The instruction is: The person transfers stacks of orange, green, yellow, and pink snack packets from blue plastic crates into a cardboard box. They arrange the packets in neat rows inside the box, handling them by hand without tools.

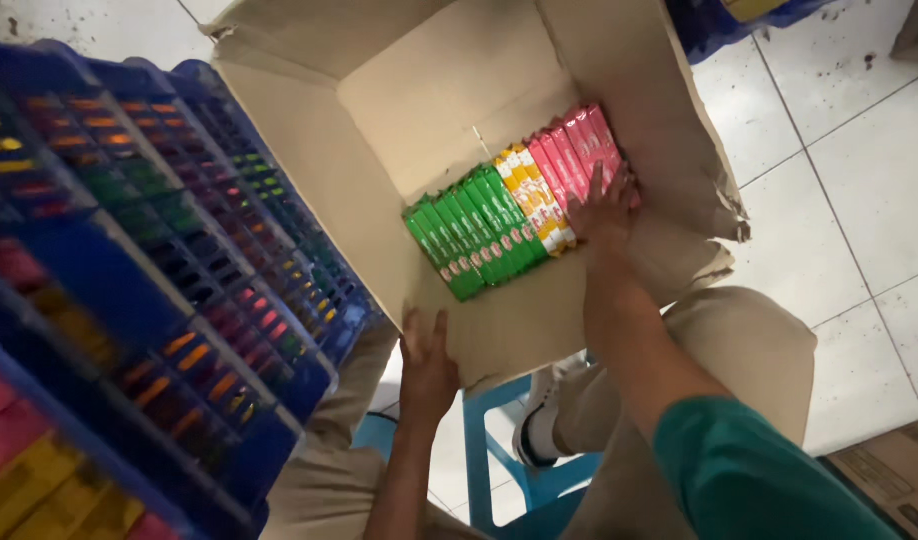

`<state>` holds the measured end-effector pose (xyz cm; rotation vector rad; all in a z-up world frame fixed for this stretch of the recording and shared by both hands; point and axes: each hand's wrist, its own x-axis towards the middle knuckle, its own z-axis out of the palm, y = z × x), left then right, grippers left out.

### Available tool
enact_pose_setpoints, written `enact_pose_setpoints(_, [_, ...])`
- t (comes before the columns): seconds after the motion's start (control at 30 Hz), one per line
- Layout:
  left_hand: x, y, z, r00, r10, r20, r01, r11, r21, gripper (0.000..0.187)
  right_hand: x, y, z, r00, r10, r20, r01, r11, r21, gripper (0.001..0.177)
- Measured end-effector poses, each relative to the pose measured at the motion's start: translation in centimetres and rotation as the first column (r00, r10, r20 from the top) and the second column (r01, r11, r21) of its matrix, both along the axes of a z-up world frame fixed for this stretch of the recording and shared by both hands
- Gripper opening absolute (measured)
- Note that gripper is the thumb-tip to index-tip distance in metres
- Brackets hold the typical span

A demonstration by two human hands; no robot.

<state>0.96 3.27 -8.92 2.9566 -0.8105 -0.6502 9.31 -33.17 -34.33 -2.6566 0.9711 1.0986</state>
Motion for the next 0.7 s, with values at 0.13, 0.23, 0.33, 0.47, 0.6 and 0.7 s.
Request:
enact_pose_setpoints(0.13, [0.5,-0.6,0.5,0.996,-0.084,0.028,0.08,0.992,0.098,0.02,-2.9,0.0,-3.9,0.936,0.107,0.335,-0.057,0.986,-0.156,0.077])
enact_pose_setpoints(0.23, [0.4,-0.6,-0.7,0.994,-0.103,0.039,0.101,0.993,0.062,0.018,-3.1,0.1,-4.8,0.99,0.048,0.136,-0.043,0.998,-0.035,0.104])
enact_pose_setpoints(0.33, [0.5,-1.2,-1.4,0.989,0.13,0.071,-0.122,0.987,-0.108,0.081,-2.3,-0.1,-7.5,0.982,0.185,0.042,-0.185,0.983,-0.007,0.093])
enact_pose_setpoints(0.47, [0.7,-1.0,-1.3,0.986,0.105,-0.128,-0.108,0.994,-0.014,0.079,0.3,1.0,-2.7,1.0,0.024,-0.012,-0.019,0.957,0.291,0.106])
enact_pose_setpoints(0.6, [0.2,-0.4,-3.6,0.932,0.326,-0.159,-0.354,0.914,-0.2,0.098,2.3,5.1,5.4,0.943,0.068,0.325,-0.211,0.877,0.432,0.087])
enact_pose_setpoints(0.7, [0.1,0.1,-4.0,0.938,0.336,-0.087,-0.347,0.908,-0.234,0.1,0.7,10.1,15.8,0.803,-0.036,0.595,-0.278,0.86,0.427,0.047])
